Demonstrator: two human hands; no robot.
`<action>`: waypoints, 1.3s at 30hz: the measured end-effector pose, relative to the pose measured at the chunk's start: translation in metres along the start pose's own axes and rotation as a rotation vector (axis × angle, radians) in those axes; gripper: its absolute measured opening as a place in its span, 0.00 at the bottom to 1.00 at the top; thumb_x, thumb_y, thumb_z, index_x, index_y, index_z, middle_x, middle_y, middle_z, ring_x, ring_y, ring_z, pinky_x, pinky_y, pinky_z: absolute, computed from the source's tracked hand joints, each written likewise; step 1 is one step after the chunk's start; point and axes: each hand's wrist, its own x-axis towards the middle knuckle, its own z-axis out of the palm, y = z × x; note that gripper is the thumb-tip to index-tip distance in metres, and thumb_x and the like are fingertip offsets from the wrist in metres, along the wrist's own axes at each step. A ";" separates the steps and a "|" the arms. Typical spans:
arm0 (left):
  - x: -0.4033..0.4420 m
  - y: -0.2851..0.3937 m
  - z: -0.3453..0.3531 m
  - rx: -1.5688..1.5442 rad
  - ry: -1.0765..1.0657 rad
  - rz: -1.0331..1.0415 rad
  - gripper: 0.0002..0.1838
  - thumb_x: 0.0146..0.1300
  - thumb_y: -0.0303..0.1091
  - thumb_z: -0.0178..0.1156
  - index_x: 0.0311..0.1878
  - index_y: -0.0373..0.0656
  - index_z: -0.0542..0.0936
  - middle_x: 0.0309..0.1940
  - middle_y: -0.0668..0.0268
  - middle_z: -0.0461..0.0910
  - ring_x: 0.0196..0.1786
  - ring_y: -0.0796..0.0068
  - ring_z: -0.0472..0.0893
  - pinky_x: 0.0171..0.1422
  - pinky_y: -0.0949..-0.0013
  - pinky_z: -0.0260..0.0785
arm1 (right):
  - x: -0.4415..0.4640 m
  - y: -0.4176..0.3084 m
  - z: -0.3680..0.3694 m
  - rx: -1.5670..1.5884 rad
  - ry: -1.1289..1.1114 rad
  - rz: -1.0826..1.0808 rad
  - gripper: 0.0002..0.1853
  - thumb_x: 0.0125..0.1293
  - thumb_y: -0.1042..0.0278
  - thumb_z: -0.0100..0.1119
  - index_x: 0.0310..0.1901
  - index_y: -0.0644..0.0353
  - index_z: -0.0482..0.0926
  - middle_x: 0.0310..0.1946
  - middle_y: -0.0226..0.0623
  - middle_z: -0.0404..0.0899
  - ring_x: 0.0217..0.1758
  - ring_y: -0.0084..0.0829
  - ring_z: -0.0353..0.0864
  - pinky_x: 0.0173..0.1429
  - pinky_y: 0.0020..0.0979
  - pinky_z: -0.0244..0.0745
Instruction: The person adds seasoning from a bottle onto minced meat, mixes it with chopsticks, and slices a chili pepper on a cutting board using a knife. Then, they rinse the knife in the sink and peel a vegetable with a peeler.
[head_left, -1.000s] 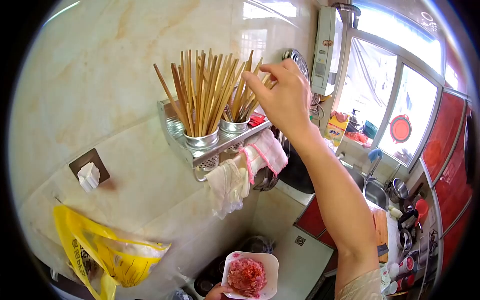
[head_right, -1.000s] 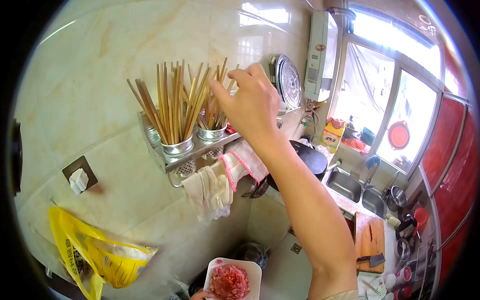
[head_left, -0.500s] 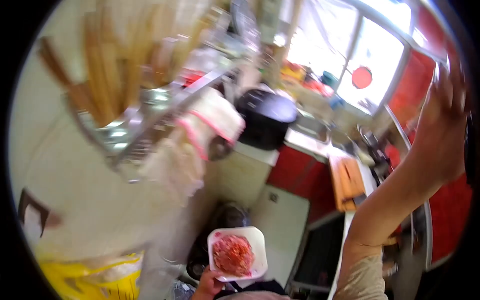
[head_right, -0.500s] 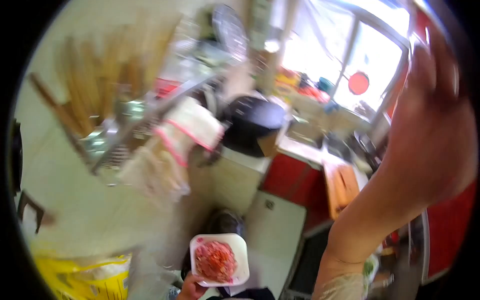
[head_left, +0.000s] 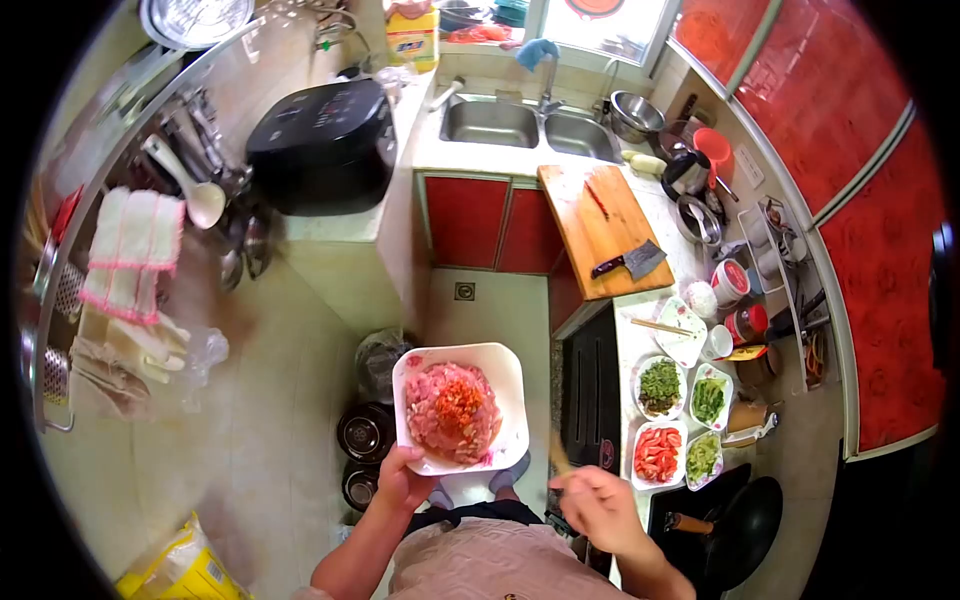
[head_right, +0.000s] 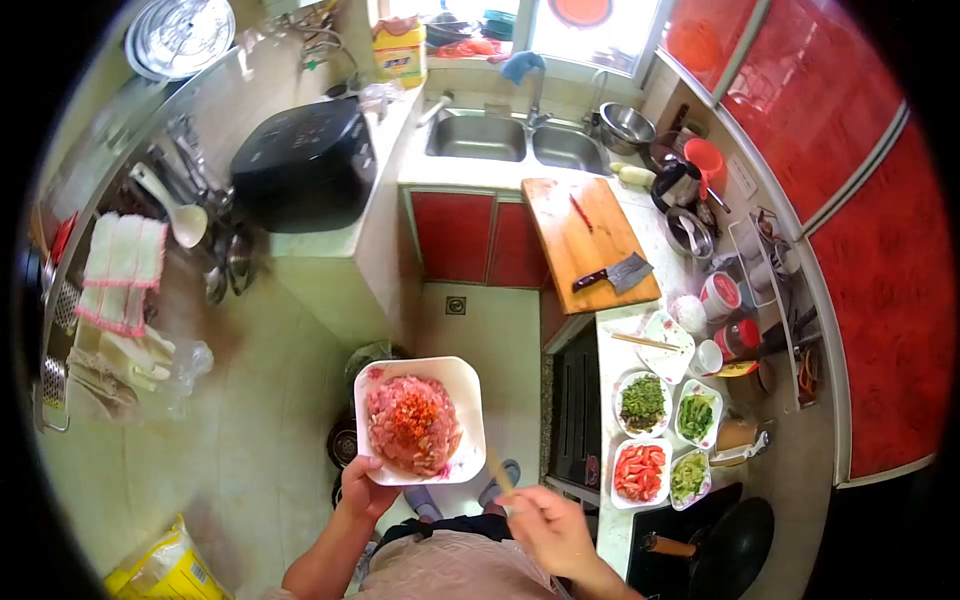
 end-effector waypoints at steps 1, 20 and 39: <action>0.011 -0.010 0.016 0.002 -0.014 0.001 0.43 0.53 0.34 0.57 0.76 0.42 0.60 0.70 0.54 0.70 0.71 0.50 0.72 0.74 0.43 0.66 | 0.008 -0.007 -0.013 -0.359 -0.052 -0.098 0.12 0.78 0.62 0.53 0.44 0.62 0.81 0.22 0.33 0.79 0.21 0.31 0.77 0.26 0.34 0.70; 0.195 -0.096 0.130 0.027 -0.199 -0.335 0.42 0.55 0.32 0.59 0.75 0.38 0.60 0.69 0.52 0.71 0.70 0.50 0.73 0.73 0.43 0.69 | 0.111 -0.045 -0.181 -1.217 0.208 -0.130 0.17 0.74 0.60 0.56 0.27 0.59 0.76 0.19 0.44 0.76 0.22 0.53 0.78 0.28 0.51 0.71; 0.396 0.001 0.186 0.166 -0.292 -0.816 0.36 0.55 0.28 0.55 0.70 0.34 0.66 0.63 0.53 0.77 0.62 0.55 0.81 0.68 0.52 0.74 | 0.252 -0.081 -0.114 -1.051 0.579 0.221 0.16 0.73 0.62 0.58 0.27 0.60 0.79 0.20 0.44 0.79 0.23 0.50 0.80 0.27 0.48 0.72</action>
